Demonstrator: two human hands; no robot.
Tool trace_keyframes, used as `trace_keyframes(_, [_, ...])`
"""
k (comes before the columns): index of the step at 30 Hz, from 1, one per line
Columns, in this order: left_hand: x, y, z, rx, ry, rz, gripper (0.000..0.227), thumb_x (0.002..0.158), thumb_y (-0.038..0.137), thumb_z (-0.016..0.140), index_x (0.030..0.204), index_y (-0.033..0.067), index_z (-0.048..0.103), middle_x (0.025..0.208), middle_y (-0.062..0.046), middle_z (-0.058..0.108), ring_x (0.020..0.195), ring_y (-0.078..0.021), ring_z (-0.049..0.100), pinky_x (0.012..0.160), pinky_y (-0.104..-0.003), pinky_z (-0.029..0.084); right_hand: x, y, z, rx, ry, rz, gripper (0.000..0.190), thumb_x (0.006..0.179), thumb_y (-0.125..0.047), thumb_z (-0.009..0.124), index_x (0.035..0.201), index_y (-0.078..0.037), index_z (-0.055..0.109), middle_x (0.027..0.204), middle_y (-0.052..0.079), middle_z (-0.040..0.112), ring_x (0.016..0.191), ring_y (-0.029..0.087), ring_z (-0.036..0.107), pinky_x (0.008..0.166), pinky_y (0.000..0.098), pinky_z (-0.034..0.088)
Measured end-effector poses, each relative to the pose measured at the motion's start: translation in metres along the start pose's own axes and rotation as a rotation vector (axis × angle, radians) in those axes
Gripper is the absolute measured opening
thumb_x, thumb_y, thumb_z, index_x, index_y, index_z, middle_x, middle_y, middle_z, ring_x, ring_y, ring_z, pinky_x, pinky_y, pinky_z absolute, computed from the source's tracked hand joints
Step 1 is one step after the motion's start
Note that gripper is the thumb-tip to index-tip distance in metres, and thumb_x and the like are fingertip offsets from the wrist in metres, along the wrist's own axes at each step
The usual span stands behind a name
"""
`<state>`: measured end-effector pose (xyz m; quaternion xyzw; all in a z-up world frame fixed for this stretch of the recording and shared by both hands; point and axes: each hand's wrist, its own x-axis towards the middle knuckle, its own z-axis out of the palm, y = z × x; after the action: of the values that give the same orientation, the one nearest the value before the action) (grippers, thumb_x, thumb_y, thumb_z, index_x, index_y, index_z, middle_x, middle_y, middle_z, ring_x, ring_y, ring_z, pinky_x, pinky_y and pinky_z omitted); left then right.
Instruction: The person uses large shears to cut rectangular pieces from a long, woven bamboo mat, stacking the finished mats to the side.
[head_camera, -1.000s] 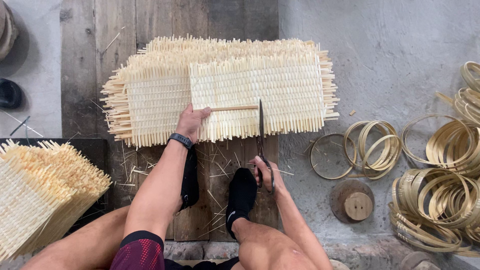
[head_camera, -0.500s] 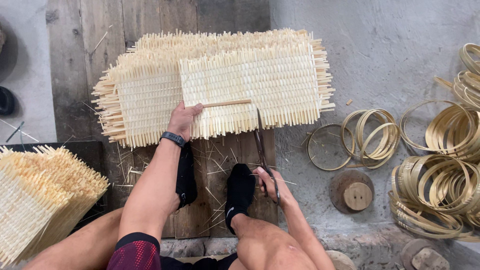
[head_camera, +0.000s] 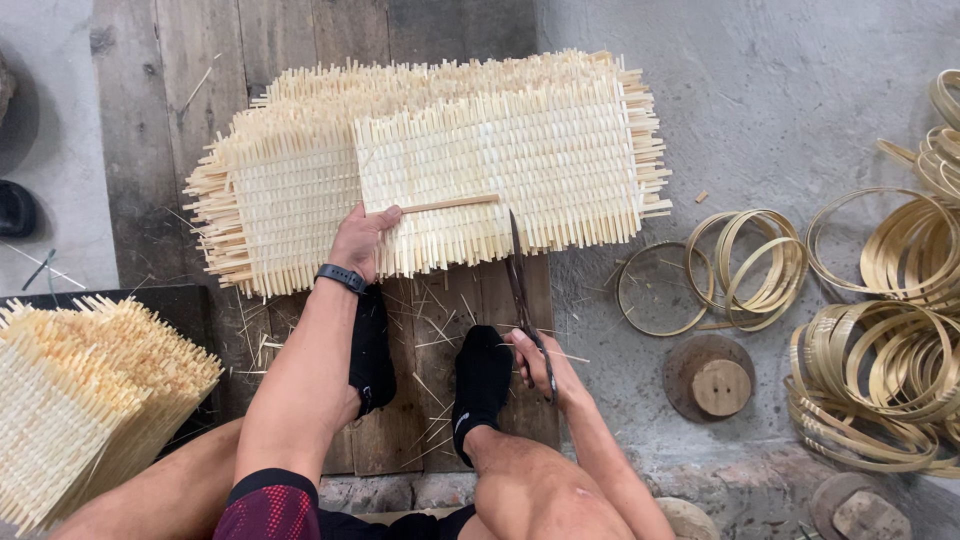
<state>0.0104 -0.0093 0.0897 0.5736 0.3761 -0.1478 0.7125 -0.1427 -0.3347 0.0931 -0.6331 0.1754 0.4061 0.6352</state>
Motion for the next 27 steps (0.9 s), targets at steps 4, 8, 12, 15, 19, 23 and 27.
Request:
trace_keyframes(4, [0.001, 0.0, -0.003, -0.024, -0.028, 0.0, 0.037, 0.094, 0.007, 0.066, 0.13, 0.0017, 0.058, 0.125, -0.013, 0.07, 0.112, -0.0215, 0.067, 0.097, -0.037, 0.055, 0.006, 0.005, 0.0, 0.022, 0.023, -0.049, 0.046, 0.099, -0.044, 0.054, 0.11, -0.002, 0.069, 0.07, -0.002, 0.052, 0.057, 0.009, 0.051, 0.049, 0.0279, 0.045])
trace_keyframes(8, [0.003, -0.003, -0.005, -0.009, -0.041, 0.043, 0.039, 0.095, 0.008, 0.067, 0.132, 0.0018, 0.057, 0.127, -0.013, 0.069, 0.113, -0.0204, 0.067, 0.098, -0.034, 0.054, 0.019, -0.004, -0.001, 0.012, 0.07, -0.019, 0.041, 0.098, -0.043, 0.057, 0.099, -0.003, 0.066, 0.069, -0.001, 0.052, 0.057, 0.009, 0.05, 0.049, 0.0284, 0.045])
trace_keyframes(12, [0.009, -0.007, -0.007, -0.038, -0.036, 0.066, 0.04, 0.094, 0.005, 0.067, 0.133, -0.0002, 0.059, 0.126, -0.013, 0.07, 0.111, -0.0216, 0.067, 0.097, -0.036, 0.054, 0.022, -0.006, -0.003, -0.042, 0.084, -0.062, 0.04, 0.097, -0.043, 0.061, 0.091, -0.004, 0.062, 0.07, -0.002, 0.052, 0.057, 0.009, 0.048, 0.048, 0.0282, 0.043])
trace_keyframes(15, [0.013, -0.016, -0.009, -0.106, -0.045, 0.092, 0.041, 0.091, 0.002, 0.067, 0.131, -0.003, 0.058, 0.124, -0.016, 0.071, 0.11, -0.0243, 0.069, 0.098, -0.038, 0.057, 0.022, -0.003, -0.006, -0.12, 0.112, -0.048, 0.042, 0.097, -0.044, 0.062, 0.087, -0.003, 0.06, 0.068, -0.002, 0.053, 0.056, 0.009, 0.049, 0.048, 0.0284, 0.043])
trace_keyframes(19, [0.018, -0.035, -0.009, -0.054, -0.057, 0.266, 0.045, 0.092, 0.001, 0.072, 0.133, -0.0013, 0.053, 0.126, -0.012, 0.068, 0.111, -0.0183, 0.066, 0.098, -0.033, 0.055, 0.027, 0.005, -0.004, -0.221, 0.219, -0.075, 0.035, 0.093, -0.04, 0.063, 0.081, -0.007, 0.067, 0.057, 0.0, 0.052, 0.053, 0.01, 0.047, 0.048, 0.0312, 0.039])
trace_keyframes(23, [0.019, -0.042, -0.013, -0.031, -0.068, 0.287, 0.045, 0.093, 0.003, 0.073, 0.134, 0.0009, 0.054, 0.125, -0.009, 0.069, 0.107, -0.0145, 0.066, 0.095, -0.03, 0.056, 0.037, 0.022, -0.003, -0.344, 0.288, -0.235, 0.033, 0.092, -0.033, 0.066, 0.077, -0.005, 0.067, 0.057, -0.002, 0.053, 0.057, 0.008, 0.048, 0.052, 0.031, 0.042])
trace_keyframes(27, [0.021, -0.043, -0.012, -0.063, -0.095, 0.286, 0.044, 0.093, 0.001, 0.071, 0.133, 0.0017, 0.055, 0.121, -0.01, 0.07, 0.102, -0.0158, 0.066, 0.091, -0.032, 0.057, 0.04, 0.029, -0.004, -0.28, 0.281, -0.204, 0.032, 0.091, -0.027, 0.067, 0.075, -0.001, 0.061, 0.059, -0.002, 0.051, 0.058, 0.009, 0.046, 0.053, 0.0336, 0.041])
